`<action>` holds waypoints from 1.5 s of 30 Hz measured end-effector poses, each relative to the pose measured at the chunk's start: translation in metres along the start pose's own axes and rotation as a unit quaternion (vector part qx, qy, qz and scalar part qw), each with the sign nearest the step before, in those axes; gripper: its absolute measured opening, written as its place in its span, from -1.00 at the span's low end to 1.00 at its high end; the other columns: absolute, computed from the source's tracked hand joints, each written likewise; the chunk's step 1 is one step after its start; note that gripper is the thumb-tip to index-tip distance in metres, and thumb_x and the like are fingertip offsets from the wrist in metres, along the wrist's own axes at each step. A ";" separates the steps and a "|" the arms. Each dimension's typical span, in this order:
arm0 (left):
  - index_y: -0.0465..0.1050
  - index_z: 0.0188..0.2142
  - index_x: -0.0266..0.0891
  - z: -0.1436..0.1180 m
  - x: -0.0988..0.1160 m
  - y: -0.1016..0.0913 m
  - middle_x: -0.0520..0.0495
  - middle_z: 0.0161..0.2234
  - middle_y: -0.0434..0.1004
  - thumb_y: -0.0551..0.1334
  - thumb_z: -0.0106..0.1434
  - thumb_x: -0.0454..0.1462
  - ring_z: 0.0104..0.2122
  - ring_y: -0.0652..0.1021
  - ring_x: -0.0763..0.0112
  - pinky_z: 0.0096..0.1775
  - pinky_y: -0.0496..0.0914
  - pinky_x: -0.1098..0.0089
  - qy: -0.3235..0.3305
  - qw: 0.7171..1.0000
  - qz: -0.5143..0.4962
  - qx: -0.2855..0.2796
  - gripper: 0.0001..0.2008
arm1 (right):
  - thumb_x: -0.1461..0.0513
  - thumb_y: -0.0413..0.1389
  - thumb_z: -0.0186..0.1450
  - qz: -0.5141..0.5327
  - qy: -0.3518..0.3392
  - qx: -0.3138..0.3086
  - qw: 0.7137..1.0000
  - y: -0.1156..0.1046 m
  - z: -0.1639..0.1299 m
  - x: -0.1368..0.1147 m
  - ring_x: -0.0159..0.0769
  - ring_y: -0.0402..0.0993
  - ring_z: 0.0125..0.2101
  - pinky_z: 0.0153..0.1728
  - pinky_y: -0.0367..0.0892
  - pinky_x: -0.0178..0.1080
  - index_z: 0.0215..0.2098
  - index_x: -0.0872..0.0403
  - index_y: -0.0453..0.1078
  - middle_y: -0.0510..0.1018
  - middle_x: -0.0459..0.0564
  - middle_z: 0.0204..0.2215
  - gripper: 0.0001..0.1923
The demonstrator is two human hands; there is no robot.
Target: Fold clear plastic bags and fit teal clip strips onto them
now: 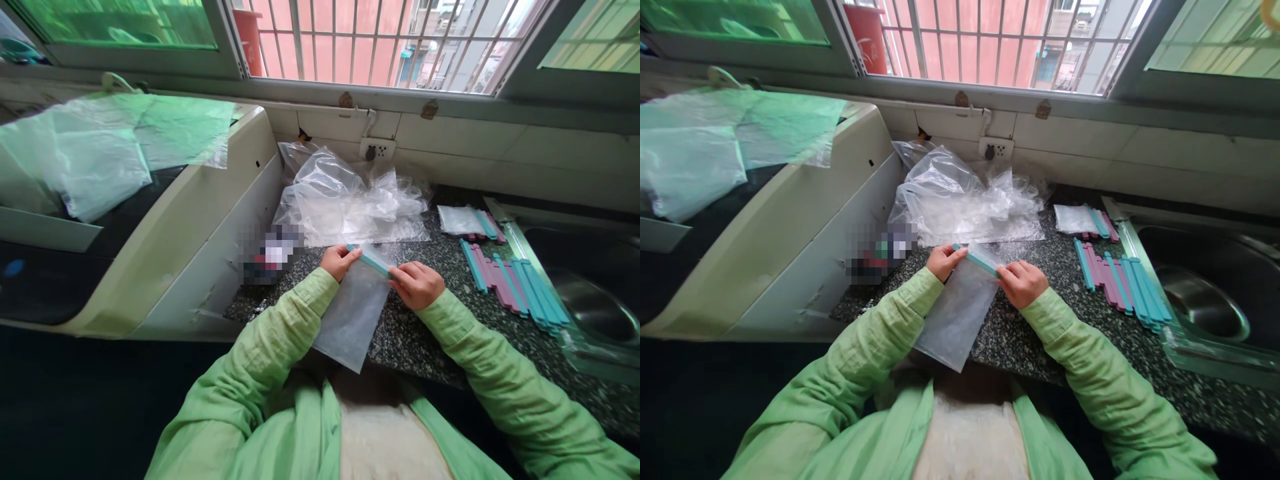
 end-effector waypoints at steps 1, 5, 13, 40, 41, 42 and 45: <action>0.25 -0.70 -0.28 -0.001 0.000 0.002 0.17 -0.76 0.10 0.29 -0.18 -0.02 -0.68 0.12 0.64 -0.57 0.01 0.49 0.000 1.000 0.002 -0.015 -0.62 | 0.16 0.06 0.19 0.025 0.026 0.006 0.999 -0.002 0.000 0.004 -0.34 0.35 -0.45 -0.40 0.29 -0.29 -0.26 0.12 0.42 0.51 0.02 -0.46 -0.78; 0.26 -0.67 -0.31 -0.007 -0.003 0.020 0.16 -0.74 0.10 0.29 -0.20 0.03 -0.67 0.12 0.65 -0.58 -0.01 0.50 -0.003 0.993 -0.008 -0.116 -0.57 | 0.06 0.06 0.17 0.193 0.178 0.001 0.965 -0.002 -0.002 0.026 -0.31 0.40 -0.42 -0.39 0.35 -0.27 -0.24 0.11 0.39 0.50 0.04 -0.43 -0.68; 0.27 -0.61 -0.33 -0.018 -0.009 0.038 0.15 -0.69 0.13 0.30 -0.19 0.05 -0.64 0.15 0.66 -0.56 0.03 0.51 -0.029 0.976 -0.019 -0.215 -0.54 | -0.13 0.14 -0.06 0.519 0.367 -0.216 0.741 0.046 -0.017 0.014 -0.40 0.31 -0.56 -0.54 0.26 -0.32 -0.35 0.12 0.34 0.42 -0.08 -0.55 -0.48; 0.29 -0.60 -0.34 0.005 -0.006 0.054 0.14 -0.70 0.12 0.27 -0.13 0.05 -0.65 0.15 0.65 -0.60 0.03 0.52 0.017 0.972 0.036 -0.232 -0.55 | -0.19 0.14 -0.18 0.511 0.421 -0.238 0.711 0.058 -0.035 0.030 -0.56 -0.04 -0.71 -0.69 -0.09 -0.37 -0.65 0.10 0.22 0.09 -0.24 -0.76 -0.47; 0.29 -0.61 -0.34 0.003 -0.008 0.052 0.14 -0.70 0.13 0.27 -0.14 0.05 -0.65 0.16 0.65 -0.59 0.04 0.52 0.014 0.974 0.031 -0.225 -0.54 | -0.18 0.14 -0.16 0.508 0.418 -0.233 0.716 0.057 -0.033 0.029 -0.56 -0.03 -0.70 -0.69 -0.08 -0.37 -0.64 0.10 0.23 0.11 -0.23 -0.75 -0.48; 0.28 -0.62 -0.34 0.002 -0.009 0.051 0.14 -0.69 0.13 0.27 -0.14 0.05 -0.65 0.16 0.65 -0.59 0.05 0.52 0.014 0.976 0.027 -0.216 -0.54 | -0.17 0.14 -0.14 0.505 0.417 -0.226 0.721 0.057 -0.032 0.028 -0.55 -0.02 -0.70 -0.68 -0.07 -0.37 -0.63 0.11 0.25 0.12 -0.22 -0.75 -0.49; 0.24 -0.65 -0.33 0.001 -0.011 0.046 0.14 -0.70 0.10 0.27 -0.13 0.04 -0.64 0.15 0.66 -0.58 0.05 0.53 0.022 0.982 0.030 -0.185 -0.54 | -0.13 0.14 -0.09 0.494 0.421 -0.201 0.734 0.052 -0.029 0.027 -0.52 0.04 -0.67 -0.65 0.01 -0.36 -0.57 0.12 0.33 0.20 -0.19 -0.73 -0.53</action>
Point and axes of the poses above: each hand's wrist, its own z-axis towards the middle knuckle, its own y-axis out of the palm, x = y × z, the point moved 7 cm from there along z, towards the middle knuckle
